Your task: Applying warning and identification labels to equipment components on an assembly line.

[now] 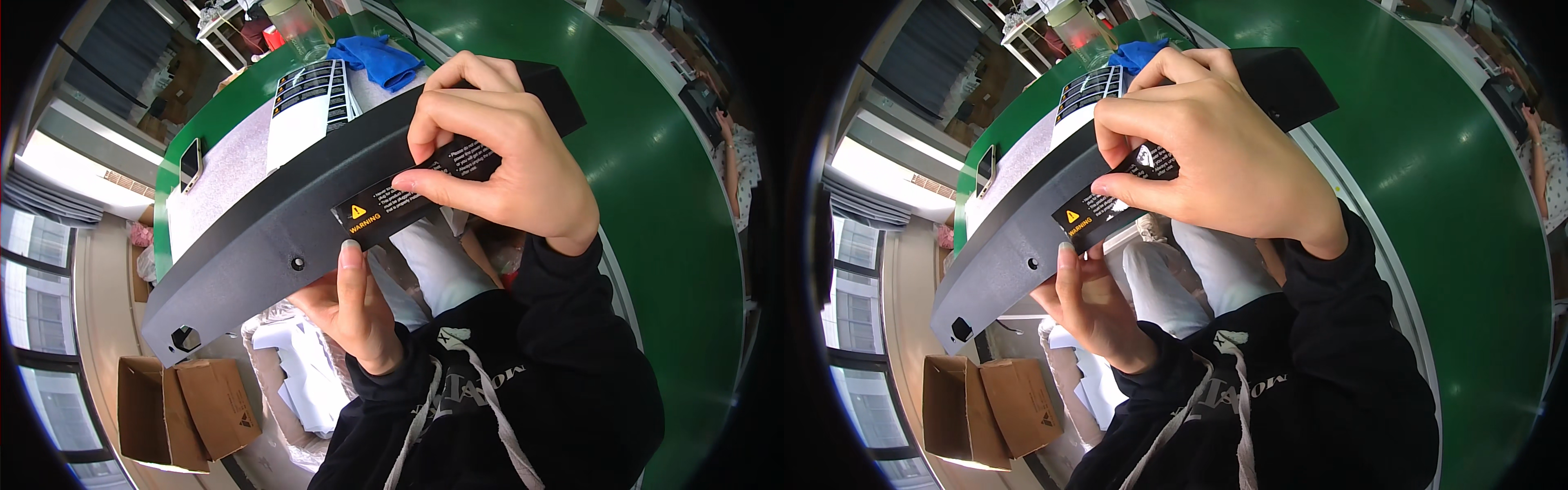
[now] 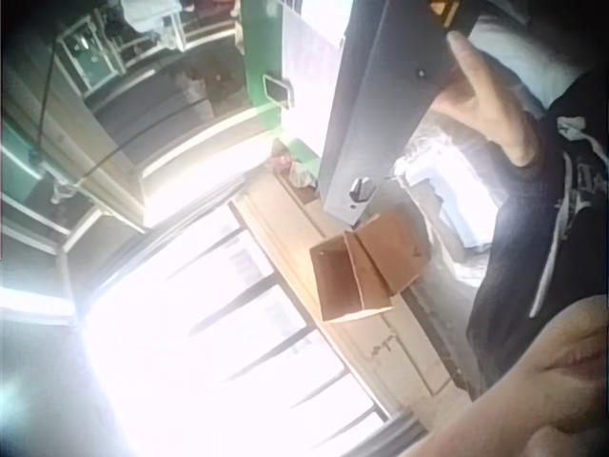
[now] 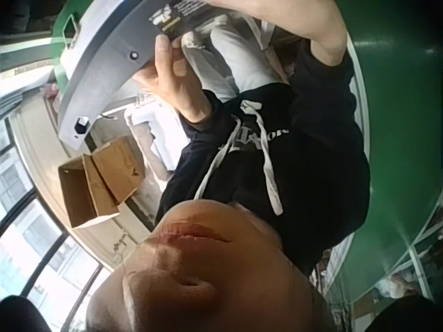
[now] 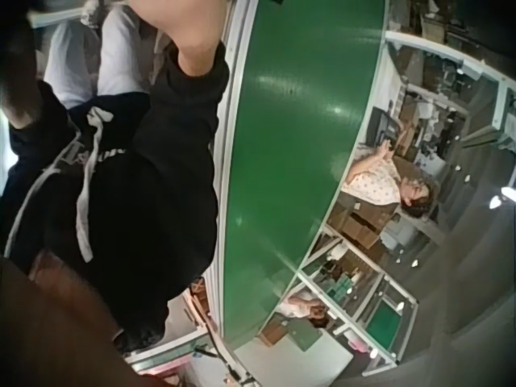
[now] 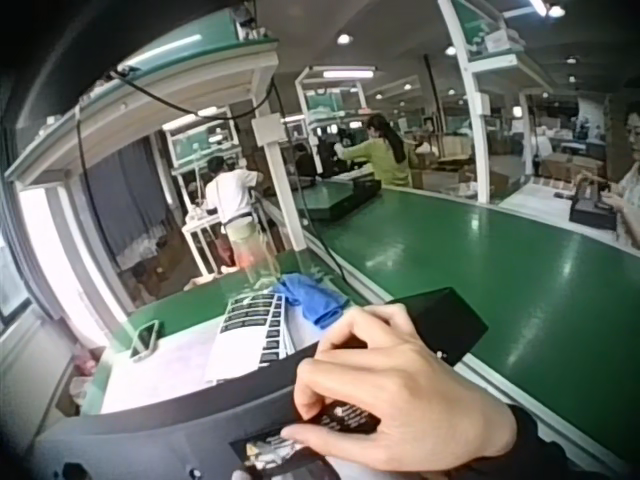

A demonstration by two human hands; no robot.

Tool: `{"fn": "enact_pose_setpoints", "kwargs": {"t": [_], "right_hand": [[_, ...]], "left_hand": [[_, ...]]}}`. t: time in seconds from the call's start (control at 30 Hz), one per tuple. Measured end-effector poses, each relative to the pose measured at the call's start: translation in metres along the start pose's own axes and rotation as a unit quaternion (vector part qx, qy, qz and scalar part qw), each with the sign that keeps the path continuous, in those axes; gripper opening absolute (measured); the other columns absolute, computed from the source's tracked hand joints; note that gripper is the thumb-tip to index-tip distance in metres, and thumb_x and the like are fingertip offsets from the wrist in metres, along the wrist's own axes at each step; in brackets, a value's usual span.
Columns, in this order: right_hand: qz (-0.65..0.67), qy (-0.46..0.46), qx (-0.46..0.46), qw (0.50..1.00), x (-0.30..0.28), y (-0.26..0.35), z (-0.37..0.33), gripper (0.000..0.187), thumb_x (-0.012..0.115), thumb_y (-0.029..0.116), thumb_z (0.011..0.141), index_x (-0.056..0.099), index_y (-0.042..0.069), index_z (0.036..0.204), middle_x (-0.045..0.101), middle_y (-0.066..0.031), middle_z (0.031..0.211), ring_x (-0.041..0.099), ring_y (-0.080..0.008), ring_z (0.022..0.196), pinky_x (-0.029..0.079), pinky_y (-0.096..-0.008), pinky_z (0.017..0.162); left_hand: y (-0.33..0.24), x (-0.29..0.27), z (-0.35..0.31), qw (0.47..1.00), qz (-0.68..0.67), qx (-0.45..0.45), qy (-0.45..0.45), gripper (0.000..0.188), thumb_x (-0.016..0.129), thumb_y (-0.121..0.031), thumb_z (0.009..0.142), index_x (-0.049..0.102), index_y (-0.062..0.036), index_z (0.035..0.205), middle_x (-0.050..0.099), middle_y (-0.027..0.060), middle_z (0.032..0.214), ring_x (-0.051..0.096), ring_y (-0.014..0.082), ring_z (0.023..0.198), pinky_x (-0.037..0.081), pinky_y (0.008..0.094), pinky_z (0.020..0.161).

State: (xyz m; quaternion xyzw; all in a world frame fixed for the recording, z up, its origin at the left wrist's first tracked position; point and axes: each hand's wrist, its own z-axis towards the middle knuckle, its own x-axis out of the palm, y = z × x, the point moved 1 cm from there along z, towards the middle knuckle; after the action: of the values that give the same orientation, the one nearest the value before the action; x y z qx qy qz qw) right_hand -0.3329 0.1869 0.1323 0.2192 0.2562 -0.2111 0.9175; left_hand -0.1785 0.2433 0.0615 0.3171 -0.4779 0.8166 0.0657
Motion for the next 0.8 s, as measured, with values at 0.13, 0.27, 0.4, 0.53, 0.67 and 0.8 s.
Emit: {"fn": "enact_pose_setpoints", "kwargs": {"t": [0.13, 0.27, 0.4, 0.53, 0.67, 0.8], "right_hand": [[0.0, -0.002, -0.004, 1.0, 0.001, 0.0, 0.0, 0.022, 0.077, 0.018, 0.063, 0.058, 0.009, 0.069, 0.056, 0.002, 0.066, 0.053, -0.0158, 0.084, 0.032, -0.0312, 0.085], [0.002, -0.001, -0.004, 1.0, 0.001, -0.001, 0.0, 0.022, 0.077, 0.017, 0.063, 0.057, 0.009, 0.068, 0.056, 0.002, 0.067, 0.053, -0.0156, 0.084, 0.032, -0.0307, 0.085], [0.016, 0.005, 0.003, 1.0, -0.002, -0.001, 0.0, 0.022, 0.078, 0.016, 0.062, 0.059, 0.009, 0.069, 0.056, 0.0018, 0.067, 0.053, -0.0162, 0.083, 0.032, -0.0304, 0.085], [0.007, 0.007, -0.025, 1.0, -0.012, -0.005, -0.002, 0.023, 0.079, 0.015, 0.059, 0.065, 0.008, 0.075, 0.055, 0.0017, 0.067, 0.053, -0.0164, 0.082, 0.034, -0.0298, 0.083], [0.036, -0.021, 0.018, 0.999, -0.022, -0.009, -0.008, 0.032, 0.081, 0.013, 0.055, 0.07, 0.008, 0.085, 0.053, 0.0019, 0.065, 0.053, -0.0157, 0.081, 0.035, -0.029, 0.081], [0.057, -0.033, 0.081, 0.995, -0.029, -0.014, -0.013, 0.044, 0.083, 0.011, 0.051, 0.071, 0.008, 0.093, 0.052, 0.0024, 0.063, 0.053, -0.0143, 0.079, 0.037, -0.0281, 0.078]], "left_hand": [[0.002, 0.001, 0.003, 1.0, 0.016, 0.01, -0.009, 0.057, 0.057, 0.006, 0.077, 0.034, 0.0012, 0.129, 0.048, 0.0171, 0.122, 0.051, 0.0235, 0.109, 0.038, 0.0368, 0.097], [0.001, 0.003, 0.004, 0.999, 0.047, 0.003, -0.018, 0.056, 0.059, 0.006, 0.077, 0.036, 0.0018, 0.128, 0.05, 0.0172, 0.12, 0.051, 0.0232, 0.108, 0.038, 0.037, 0.097], [0.003, 0.005, 0.004, 0.998, 0.058, 0.009, -0.02, 0.057, 0.059, 0.005, 0.076, 0.037, 0.0019, 0.128, 0.05, 0.0176, 0.119, 0.052, 0.0233, 0.107, 0.038, 0.0373, 0.098], [0.003, 0.01, 0.004, 0.999, 0.036, 0.03, -0.017, 0.057, 0.058, 0.005, 0.075, 0.037, 0.0022, 0.128, 0.05, 0.0181, 0.119, 0.052, 0.0238, 0.107, 0.038, 0.0378, 0.098], [0.004, 0.011, 0.003, 0.998, 0.019, 0.043, -0.029, 0.058, 0.058, 0.005, 0.075, 0.036, 0.003, 0.128, 0.05, 0.0191, 0.119, 0.052, 0.0251, 0.107, 0.038, 0.0387, 0.098], [0.007, 0.012, 0.005, 0.996, 0.038, 0.079, -0.025, 0.048, 0.054, 0.001, 0.08, 0.037, 0.006, 0.124, 0.051, 0.0234, 0.115, 0.057, 0.0271, 0.102, 0.046, 0.039, 0.092]]}}
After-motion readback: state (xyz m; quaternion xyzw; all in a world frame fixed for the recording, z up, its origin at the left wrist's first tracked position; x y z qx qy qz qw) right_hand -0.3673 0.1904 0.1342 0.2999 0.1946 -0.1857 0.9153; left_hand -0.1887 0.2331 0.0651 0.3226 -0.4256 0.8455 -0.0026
